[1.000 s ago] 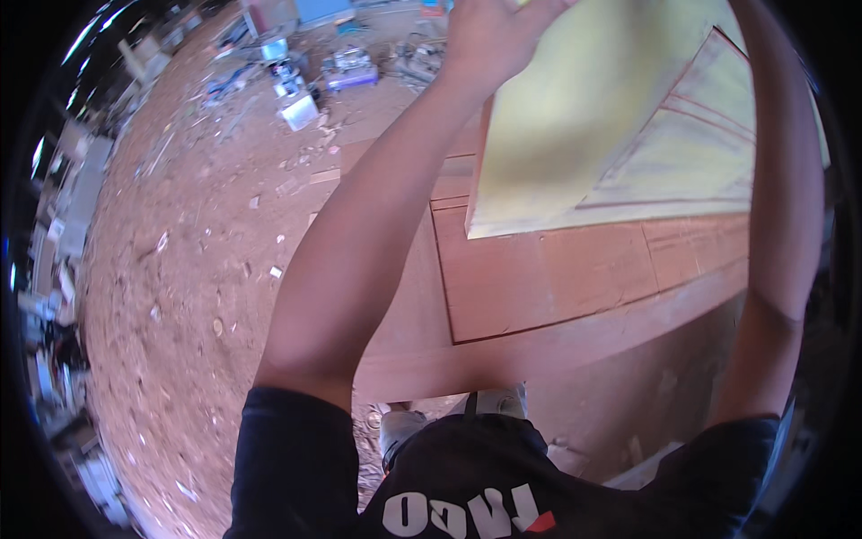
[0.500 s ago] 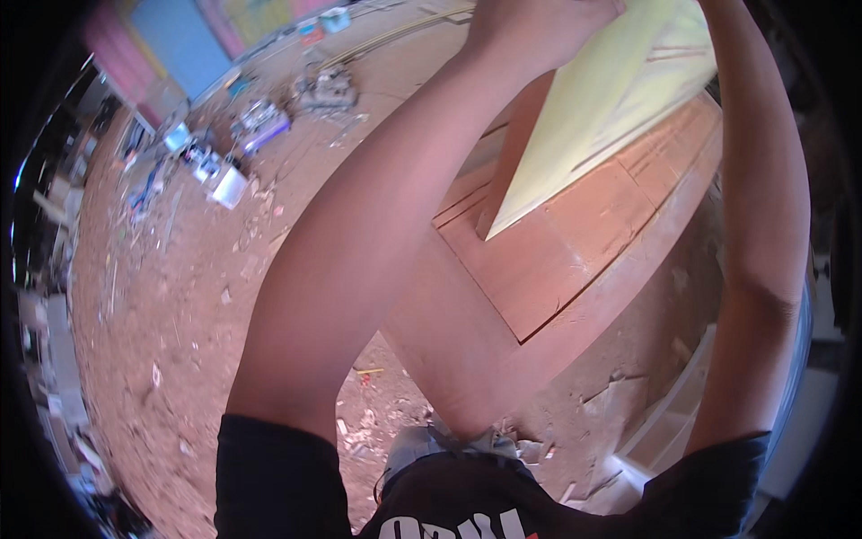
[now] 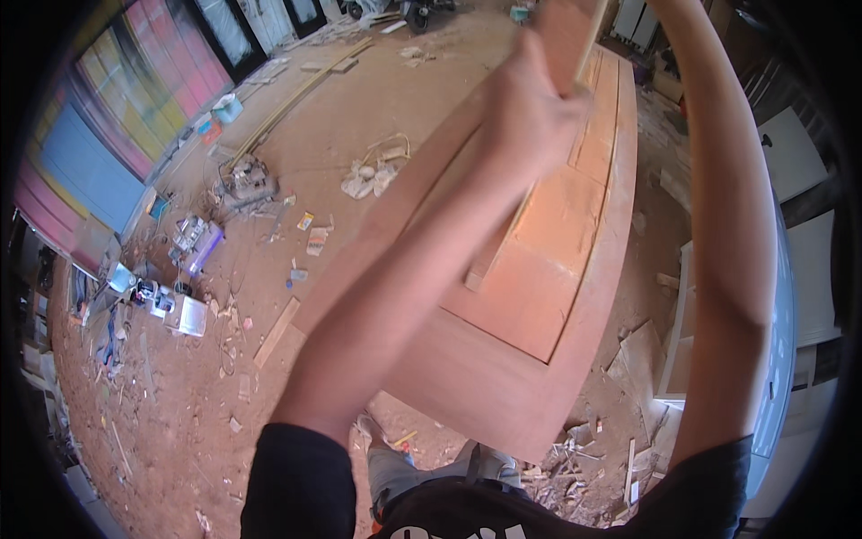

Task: The person uses a heat gun to dry the surface of a wooden door, then sands the grooves of the door by hand, and finally lifts and rotates the door to inspect its other side.

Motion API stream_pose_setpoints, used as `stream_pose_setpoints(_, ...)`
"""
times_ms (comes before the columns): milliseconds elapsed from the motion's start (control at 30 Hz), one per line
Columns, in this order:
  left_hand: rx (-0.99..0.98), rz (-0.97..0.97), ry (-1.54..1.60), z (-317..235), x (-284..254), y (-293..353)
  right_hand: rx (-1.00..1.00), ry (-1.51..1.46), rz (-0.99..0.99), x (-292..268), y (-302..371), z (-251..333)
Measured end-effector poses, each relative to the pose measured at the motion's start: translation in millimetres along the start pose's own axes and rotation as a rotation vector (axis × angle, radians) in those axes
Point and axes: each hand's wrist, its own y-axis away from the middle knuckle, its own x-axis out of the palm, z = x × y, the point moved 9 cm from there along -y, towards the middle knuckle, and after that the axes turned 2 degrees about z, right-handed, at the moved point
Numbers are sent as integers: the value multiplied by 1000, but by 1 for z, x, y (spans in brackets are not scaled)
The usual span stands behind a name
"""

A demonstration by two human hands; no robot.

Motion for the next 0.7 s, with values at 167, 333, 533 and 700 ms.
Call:
stream_pose_setpoints(167,-40,138,186,3,15,2,259,162,-166,-13,35,-21)
stream_pose_setpoints(333,65,87,287,-9,19,5,449,394,-360,-11,57,-25)
stream_pose_setpoints(533,69,299,302,-10,27,7,525,504,-571,-18,67,-19)
stream_pose_setpoints(700,354,658,452,13,0,4,499,563,-620,-12,78,6)
